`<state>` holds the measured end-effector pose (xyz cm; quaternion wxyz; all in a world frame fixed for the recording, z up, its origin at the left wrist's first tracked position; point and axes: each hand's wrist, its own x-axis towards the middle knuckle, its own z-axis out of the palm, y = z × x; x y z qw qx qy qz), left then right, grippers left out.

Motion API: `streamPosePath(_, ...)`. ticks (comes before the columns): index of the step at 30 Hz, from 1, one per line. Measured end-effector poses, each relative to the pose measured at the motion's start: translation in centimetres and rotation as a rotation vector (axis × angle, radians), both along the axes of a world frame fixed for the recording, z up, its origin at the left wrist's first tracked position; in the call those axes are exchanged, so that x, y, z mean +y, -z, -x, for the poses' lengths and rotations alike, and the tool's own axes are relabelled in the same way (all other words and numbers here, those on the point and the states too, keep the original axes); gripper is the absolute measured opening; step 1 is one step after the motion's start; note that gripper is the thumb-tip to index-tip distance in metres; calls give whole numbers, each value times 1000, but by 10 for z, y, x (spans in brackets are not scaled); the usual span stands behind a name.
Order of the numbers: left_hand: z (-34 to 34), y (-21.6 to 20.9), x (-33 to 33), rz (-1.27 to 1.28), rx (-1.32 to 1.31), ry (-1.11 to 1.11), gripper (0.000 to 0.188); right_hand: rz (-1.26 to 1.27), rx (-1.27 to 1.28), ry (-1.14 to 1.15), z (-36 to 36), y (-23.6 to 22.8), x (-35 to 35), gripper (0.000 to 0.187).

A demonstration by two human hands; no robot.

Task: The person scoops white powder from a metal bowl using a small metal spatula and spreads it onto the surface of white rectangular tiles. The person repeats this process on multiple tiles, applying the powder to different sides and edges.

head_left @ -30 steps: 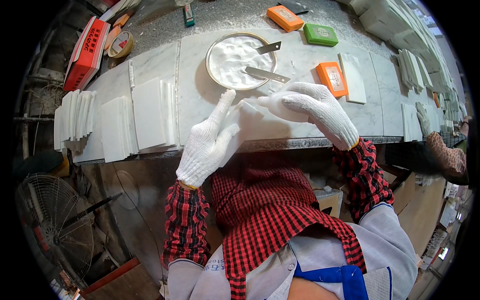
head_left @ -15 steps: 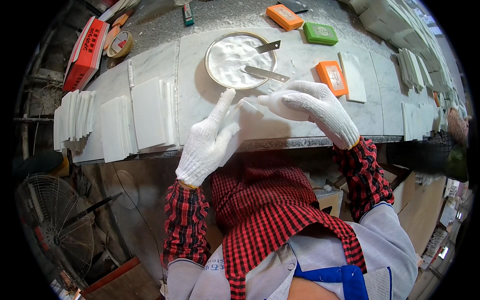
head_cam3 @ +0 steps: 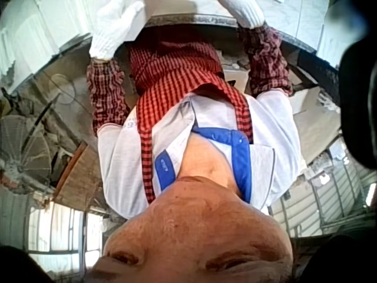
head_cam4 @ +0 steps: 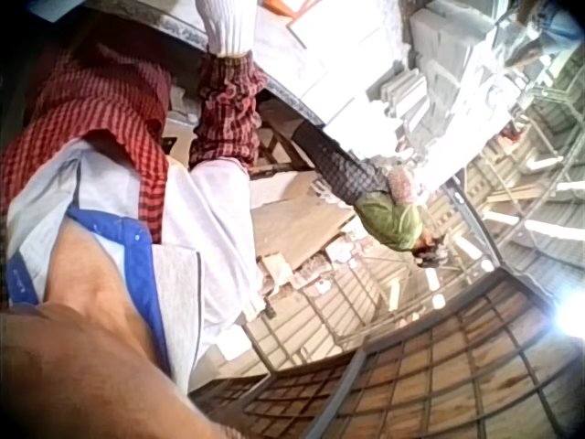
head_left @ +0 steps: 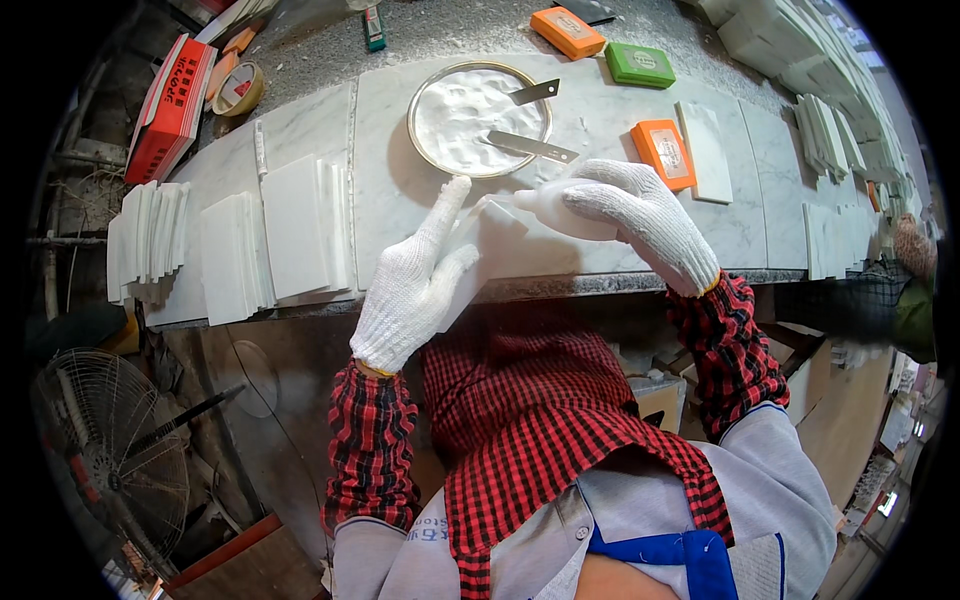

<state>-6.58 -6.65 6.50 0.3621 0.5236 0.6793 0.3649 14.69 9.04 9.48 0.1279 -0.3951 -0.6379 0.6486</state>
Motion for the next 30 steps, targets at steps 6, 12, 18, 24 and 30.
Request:
streamPosePath(6,1,0,0,-3,-5,5,67,-7,21,-22,-1,2,3,47)
streamPosePath(12,1,-1,1,3,3,4,67,-31,42,-28,-2,5,5,46)
streamPosePath(18,3,-5,-1,-9,-3,-32,68,-27,-78,-56,-10,-20,4,42)
streamPosePath(24,6,-18,3,67,-54,-95,70,59,276,215,-24,23,19,44)
streamPosePath(30,10,-5,6,63,-161,-160,71,-234,120,476,10,83,63,41)
